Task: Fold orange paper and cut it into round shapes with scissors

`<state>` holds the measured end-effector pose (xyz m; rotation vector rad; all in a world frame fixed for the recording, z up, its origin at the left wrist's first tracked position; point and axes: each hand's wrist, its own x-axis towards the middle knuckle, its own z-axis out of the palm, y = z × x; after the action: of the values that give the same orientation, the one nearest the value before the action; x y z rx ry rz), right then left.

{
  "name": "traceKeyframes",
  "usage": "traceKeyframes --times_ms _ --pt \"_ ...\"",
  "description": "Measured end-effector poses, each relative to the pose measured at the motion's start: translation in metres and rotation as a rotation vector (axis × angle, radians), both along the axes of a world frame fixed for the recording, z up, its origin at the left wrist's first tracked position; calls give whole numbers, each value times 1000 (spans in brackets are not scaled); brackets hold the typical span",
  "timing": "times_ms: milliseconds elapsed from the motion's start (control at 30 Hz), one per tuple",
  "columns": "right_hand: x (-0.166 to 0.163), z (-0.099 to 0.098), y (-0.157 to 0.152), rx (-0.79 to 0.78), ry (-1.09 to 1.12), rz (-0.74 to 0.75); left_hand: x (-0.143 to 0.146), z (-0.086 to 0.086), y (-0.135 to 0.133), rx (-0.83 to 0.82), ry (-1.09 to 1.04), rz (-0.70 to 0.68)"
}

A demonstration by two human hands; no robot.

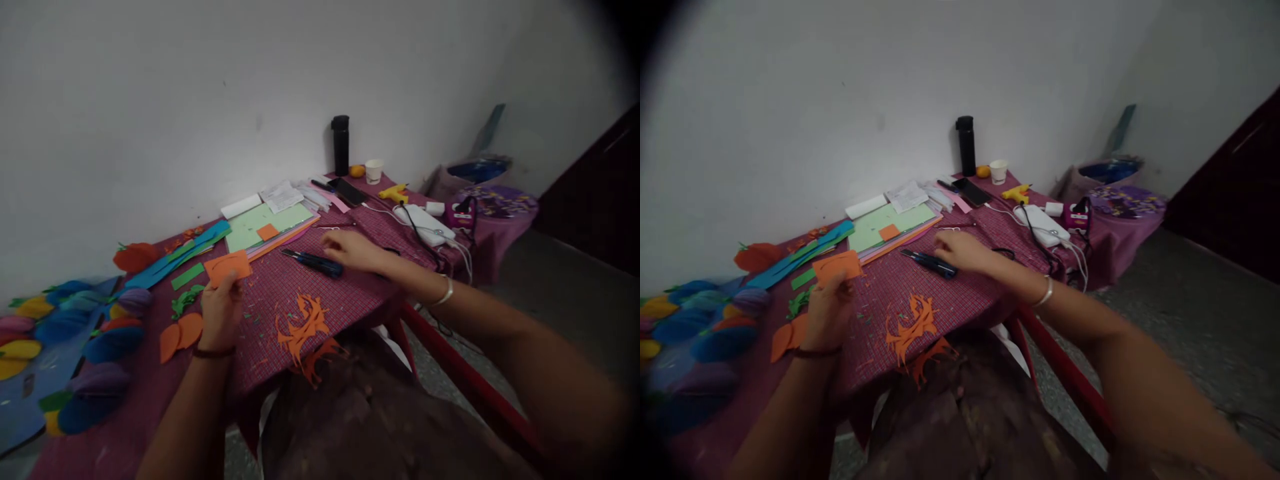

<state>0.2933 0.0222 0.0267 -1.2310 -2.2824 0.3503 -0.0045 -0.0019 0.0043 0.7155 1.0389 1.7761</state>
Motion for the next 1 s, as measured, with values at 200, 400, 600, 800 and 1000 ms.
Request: traceKeyframes --times_ms 200,400,600,800,1000 --pt "84 -35 -40 86 -439 -195 -3 11 -5 -122 -150 -23" --pt "98 -54 -42 88 -449 -233 7 31 -30 -205 -331 -55" --pt "96 -26 -21 -202 -121 -194 30 47 -54 -121 -436 -48" --pt "29 3 -53 -622 794 65 51 59 -68 57 -519 -84" --pt "-57 -5 -83 -725 901 496 60 61 -76 107 -552 -82"
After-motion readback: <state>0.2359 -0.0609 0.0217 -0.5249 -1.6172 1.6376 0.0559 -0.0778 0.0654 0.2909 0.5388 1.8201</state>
